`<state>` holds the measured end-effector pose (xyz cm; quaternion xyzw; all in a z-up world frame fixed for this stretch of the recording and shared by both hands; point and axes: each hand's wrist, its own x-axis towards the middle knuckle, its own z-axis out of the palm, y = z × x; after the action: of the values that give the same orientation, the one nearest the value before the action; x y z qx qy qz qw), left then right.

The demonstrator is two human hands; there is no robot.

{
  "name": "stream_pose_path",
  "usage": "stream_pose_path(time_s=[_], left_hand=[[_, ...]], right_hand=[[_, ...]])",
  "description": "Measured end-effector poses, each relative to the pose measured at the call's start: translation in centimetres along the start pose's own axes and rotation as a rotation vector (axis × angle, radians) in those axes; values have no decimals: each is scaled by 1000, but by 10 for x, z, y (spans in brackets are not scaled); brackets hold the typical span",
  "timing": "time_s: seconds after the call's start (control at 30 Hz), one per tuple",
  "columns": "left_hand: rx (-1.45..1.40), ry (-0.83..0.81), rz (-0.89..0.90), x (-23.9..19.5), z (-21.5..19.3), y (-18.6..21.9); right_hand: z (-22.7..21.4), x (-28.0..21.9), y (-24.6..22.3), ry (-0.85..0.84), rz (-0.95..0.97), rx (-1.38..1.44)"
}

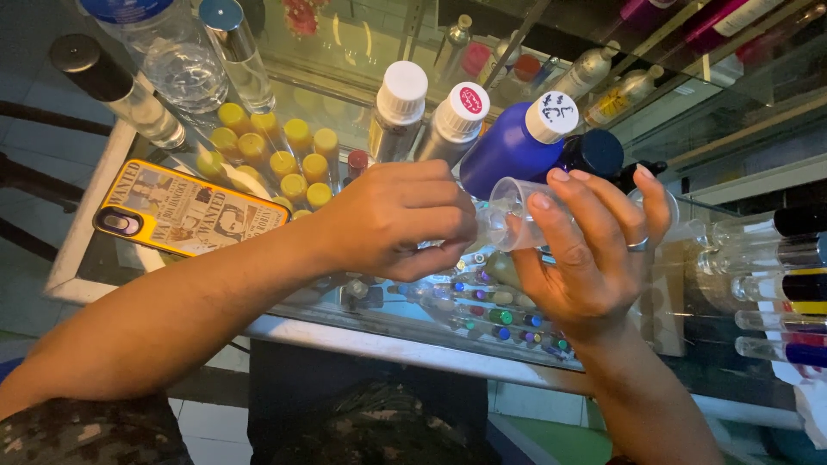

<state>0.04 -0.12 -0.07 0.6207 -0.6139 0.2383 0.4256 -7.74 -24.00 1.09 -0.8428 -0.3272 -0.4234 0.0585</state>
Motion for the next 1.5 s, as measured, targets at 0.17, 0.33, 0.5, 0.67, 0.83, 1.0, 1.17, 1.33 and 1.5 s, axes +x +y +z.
stream_pose_path(time_s=[0.17, 0.33, 0.5, 0.67, 0.83, 1.0, 1.17, 1.33, 1.5], left_hand=[[14, -3, -4, 0, 0, 0], [-38, -16, -60, 0, -1, 1], [-118, -198, -325, -6, -1, -2], [-165, -345, -495, -4, 1, -5], [-92, -392, -421, -14, 11, -14], [-54, -403, -397, -20, 19, -20], [-41, -408, -404, -20, 20, -20], [-16, -461, -446, -18, 19, -19], [-16, -477, -486, -14, 16, -15]], right_hand=[[0, 1, -1, -12, -1, 8], [-1, 4, -2, 3, -4, -4], [1, -3, 2, 2, -16, 19], [3, -2, 0, 20, -11, 6], [2, -1, -1, 3, -6, -18], [4, 1, -3, 21, -4, -31], [4, 1, -5, 8, -19, -54], [3, 1, -6, -41, -40, -89], [1, 5, -4, -50, -97, -103]])
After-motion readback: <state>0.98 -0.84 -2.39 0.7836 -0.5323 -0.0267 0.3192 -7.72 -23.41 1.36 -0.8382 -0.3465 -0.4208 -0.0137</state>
